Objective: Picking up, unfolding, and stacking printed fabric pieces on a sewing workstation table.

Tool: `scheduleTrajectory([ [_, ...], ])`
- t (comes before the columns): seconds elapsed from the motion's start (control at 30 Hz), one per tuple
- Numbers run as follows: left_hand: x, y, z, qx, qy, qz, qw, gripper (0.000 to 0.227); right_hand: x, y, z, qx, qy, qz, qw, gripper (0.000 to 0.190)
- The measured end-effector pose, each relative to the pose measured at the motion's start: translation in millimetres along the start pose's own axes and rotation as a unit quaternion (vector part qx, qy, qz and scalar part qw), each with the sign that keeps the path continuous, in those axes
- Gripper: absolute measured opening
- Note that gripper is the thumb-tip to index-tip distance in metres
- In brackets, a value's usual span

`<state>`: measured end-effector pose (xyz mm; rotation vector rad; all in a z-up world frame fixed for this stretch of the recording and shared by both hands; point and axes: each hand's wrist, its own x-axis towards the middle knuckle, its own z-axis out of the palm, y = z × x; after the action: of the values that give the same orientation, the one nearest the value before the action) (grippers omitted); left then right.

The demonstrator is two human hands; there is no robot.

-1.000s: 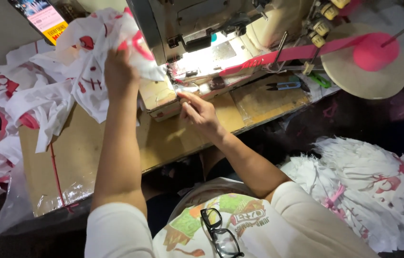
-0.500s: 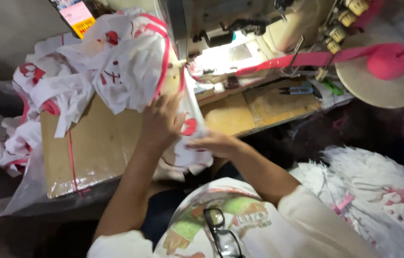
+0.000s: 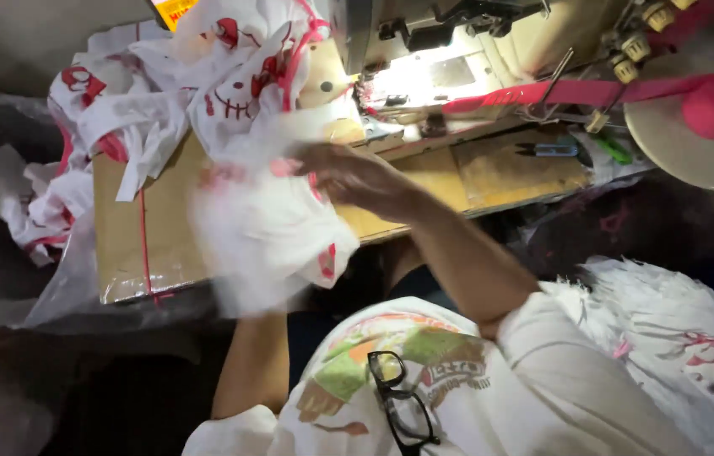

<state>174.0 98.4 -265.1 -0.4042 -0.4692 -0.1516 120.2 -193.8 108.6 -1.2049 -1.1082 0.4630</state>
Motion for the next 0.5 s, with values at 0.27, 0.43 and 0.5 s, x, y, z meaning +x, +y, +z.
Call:
scheduleTrajectory([
  [0.27, -82.7, -130.2, 213.4, 0.459, 0.154, 0.045, 0.874, 0.077, -56.1, 146.1, 63.5, -0.286, 0.212, 0.068, 0.932, 0.031],
  [0.43, -12.3, -110.3, 189.8, 0.656, 0.395, 0.104, 0.635, 0.042, -46.8, 121.1, 75.6, -0.352, 0.165, 0.116, 0.914, 0.034],
  [0.5, 38.3, -115.3, 187.0, 0.715, 0.466, 0.126, 0.506, 0.039, -45.2, 136.3, 69.9, -0.352, 0.175, 0.138, 0.909, 0.024],
])
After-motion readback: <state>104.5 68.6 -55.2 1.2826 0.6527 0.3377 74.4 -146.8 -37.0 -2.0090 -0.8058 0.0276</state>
